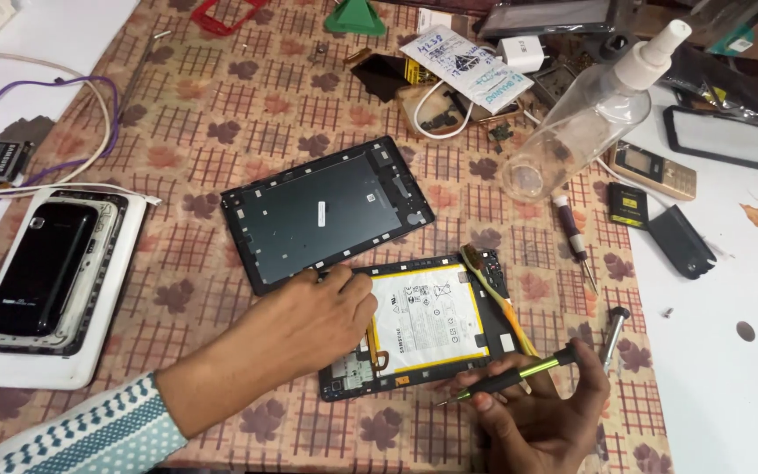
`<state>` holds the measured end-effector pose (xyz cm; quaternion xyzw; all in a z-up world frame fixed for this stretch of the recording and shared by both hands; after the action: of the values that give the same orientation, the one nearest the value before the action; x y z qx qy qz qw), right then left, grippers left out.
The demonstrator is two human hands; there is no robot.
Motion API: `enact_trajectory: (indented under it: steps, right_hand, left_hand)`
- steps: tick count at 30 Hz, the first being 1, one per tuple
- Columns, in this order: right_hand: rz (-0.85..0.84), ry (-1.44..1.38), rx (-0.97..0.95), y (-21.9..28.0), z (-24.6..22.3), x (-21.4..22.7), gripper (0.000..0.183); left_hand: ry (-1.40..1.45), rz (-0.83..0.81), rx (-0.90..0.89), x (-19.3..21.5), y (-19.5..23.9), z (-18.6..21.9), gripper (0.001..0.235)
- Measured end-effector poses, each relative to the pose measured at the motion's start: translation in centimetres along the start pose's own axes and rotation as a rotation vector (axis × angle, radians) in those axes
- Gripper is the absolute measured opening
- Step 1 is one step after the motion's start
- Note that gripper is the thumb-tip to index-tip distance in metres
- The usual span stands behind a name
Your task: The person disassembles a tablet by unscrewing the back cover and removing internal components. They use a screwdriver to remove screws and a prying tool to detach the battery and other parts.
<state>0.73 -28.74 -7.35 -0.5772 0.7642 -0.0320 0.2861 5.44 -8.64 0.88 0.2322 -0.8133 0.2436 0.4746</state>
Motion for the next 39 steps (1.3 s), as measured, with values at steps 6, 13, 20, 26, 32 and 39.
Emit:
enact_trajectory:
  steps: [6,13,20,26,32,39]
  right_hand:
    - [-0.038,0.0,0.031,0.1,-0.8,-0.8,0.097]
    - [-0.025,0.086,0.037,0.2,-1.2,-1.0,0.095]
    - [0.009,0.145,-0.021,-0.1,-0.6,-0.9,0.087]
    - [-0.01,0.234,-0.032,-0.8,-1.7,-2.7,0.089]
    - [-0.402,0.385,0.164,-2.7,-4.5,-10.0,0.084]
    - [-0.697,0.531,0.366,-4.3,-1.2,-16.8,0.078]
  left_hand:
    - [-0.082,-0.058,0.017,-0.9,0.0,0.5,0.017]
    - [-0.022,-0.018,0.086,-1.2,0.7,-0.4,0.015]
    - [0.503,-0.141,0.385,-3.4,4.7,-1.2,0.037]
    - [0.479,0.202,0.461,-0.4,7.6,1.2,0.06]
    - [0.709,0.279,0.567,-1.6,8.7,1.2,0.023]
    - [0.679,0.314,0.532,-2.3,8.3,2.0,0.029]
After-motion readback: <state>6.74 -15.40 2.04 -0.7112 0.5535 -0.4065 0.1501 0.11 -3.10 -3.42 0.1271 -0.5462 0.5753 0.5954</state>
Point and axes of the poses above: each hand's wrist, its own y-axis away from the middle knuckle, its own x-axis out of the back of the hand, z = x × y, the point moved 10 cm from there along -y, towards the middle knuckle, and after that the axes turned 4 degrees about x, right-handed, at the moved point
